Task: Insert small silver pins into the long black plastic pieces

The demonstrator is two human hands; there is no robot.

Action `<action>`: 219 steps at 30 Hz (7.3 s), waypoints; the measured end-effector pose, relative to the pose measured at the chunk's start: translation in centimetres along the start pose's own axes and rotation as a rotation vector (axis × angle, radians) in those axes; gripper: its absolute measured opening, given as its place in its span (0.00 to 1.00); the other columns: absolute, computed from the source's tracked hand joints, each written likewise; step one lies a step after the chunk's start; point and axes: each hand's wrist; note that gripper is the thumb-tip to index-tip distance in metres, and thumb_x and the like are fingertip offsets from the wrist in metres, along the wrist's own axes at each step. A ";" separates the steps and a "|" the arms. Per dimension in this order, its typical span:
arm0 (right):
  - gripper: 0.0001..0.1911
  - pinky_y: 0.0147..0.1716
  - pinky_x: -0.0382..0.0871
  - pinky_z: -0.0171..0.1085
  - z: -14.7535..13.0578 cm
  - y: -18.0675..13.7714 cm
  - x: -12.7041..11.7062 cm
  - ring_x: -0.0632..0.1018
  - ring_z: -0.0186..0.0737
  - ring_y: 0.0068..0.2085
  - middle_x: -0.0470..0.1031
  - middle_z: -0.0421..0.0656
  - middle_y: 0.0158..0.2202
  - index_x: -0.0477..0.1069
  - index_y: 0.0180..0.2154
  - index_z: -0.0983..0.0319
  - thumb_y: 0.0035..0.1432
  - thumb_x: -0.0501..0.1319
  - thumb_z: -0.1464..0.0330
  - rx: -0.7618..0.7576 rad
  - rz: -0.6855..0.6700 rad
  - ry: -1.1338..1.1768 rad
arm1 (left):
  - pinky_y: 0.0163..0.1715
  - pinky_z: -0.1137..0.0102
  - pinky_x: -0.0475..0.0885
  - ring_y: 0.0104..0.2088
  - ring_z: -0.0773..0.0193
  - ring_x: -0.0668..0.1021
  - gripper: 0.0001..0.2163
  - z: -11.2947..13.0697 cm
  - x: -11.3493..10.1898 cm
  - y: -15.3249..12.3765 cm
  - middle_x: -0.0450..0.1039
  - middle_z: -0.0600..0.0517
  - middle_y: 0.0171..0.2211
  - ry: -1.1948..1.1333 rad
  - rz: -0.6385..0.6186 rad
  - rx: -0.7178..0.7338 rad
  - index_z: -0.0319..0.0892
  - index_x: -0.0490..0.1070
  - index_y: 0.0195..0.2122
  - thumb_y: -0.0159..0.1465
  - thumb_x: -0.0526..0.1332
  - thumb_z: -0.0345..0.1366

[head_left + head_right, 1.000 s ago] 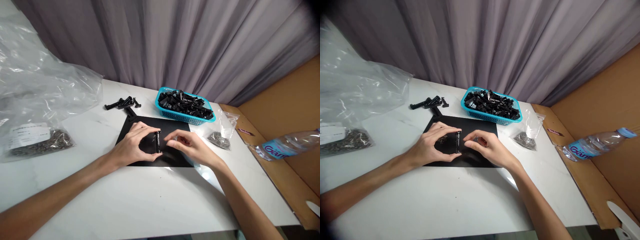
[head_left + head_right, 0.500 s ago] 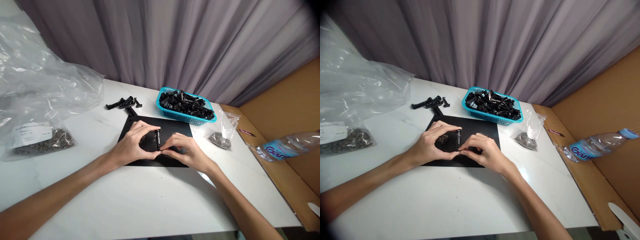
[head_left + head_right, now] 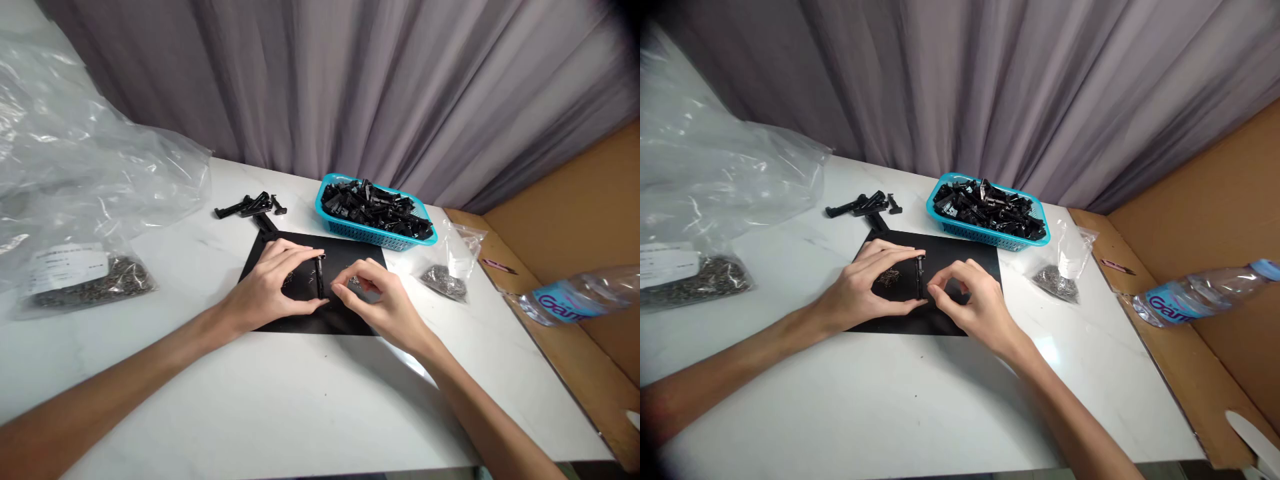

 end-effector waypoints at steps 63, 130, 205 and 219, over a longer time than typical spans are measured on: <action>0.10 0.28 0.57 0.37 0.7 0.5 4.6 0.61 0.34 0.28 0.74 0.40 0.37 0.78 0.40 0.58 0.59 0.71 0.59 0.261 0.416 0.384 | 0.47 0.59 0.81 0.37 0.57 0.86 0.34 1.5 0.4 1.2 0.83 0.51 0.35 -0.962 0.119 -0.818 0.42 0.60 0.59 0.55 0.76 0.36; 0.09 0.40 0.68 0.38 -0.3 0.1 -0.3 0.74 0.40 0.41 0.79 0.44 0.41 0.77 0.43 0.60 0.72 0.57 0.73 -0.199 -0.187 -0.310 | 0.57 0.58 0.73 0.54 0.53 0.75 0.27 0.8 0.5 0.0 0.77 0.48 0.51 -0.044 -0.007 -0.091 0.44 0.69 0.58 0.58 0.72 0.29; 0.07 0.32 0.64 0.36 0.6 -0.3 -0.7 0.74 0.35 0.31 0.81 0.39 0.33 0.81 0.35 0.58 0.65 0.68 0.63 0.075 -0.303 0.068 | 0.48 0.55 0.77 0.45 0.51 0.76 0.24 1.5 -0.1 -0.2 0.76 0.45 0.42 -0.028 -0.073 0.111 0.40 0.68 0.59 0.61 0.68 0.31; 0.15 0.34 0.69 0.36 0.4 -0.1 -2.6 0.76 0.39 0.37 0.80 0.43 0.41 0.80 0.48 0.58 0.69 0.62 0.57 0.118 -0.283 0.064 | 0.46 0.61 0.76 0.45 0.55 0.75 0.27 1.5 -0.2 0.3 0.75 0.49 0.42 -0.159 -0.128 -0.122 0.44 0.70 0.56 0.55 0.73 0.35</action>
Point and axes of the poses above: each hand's wrist, its own y-axis towards the middle knuckle, its own x-axis out of the palm, z = x × y
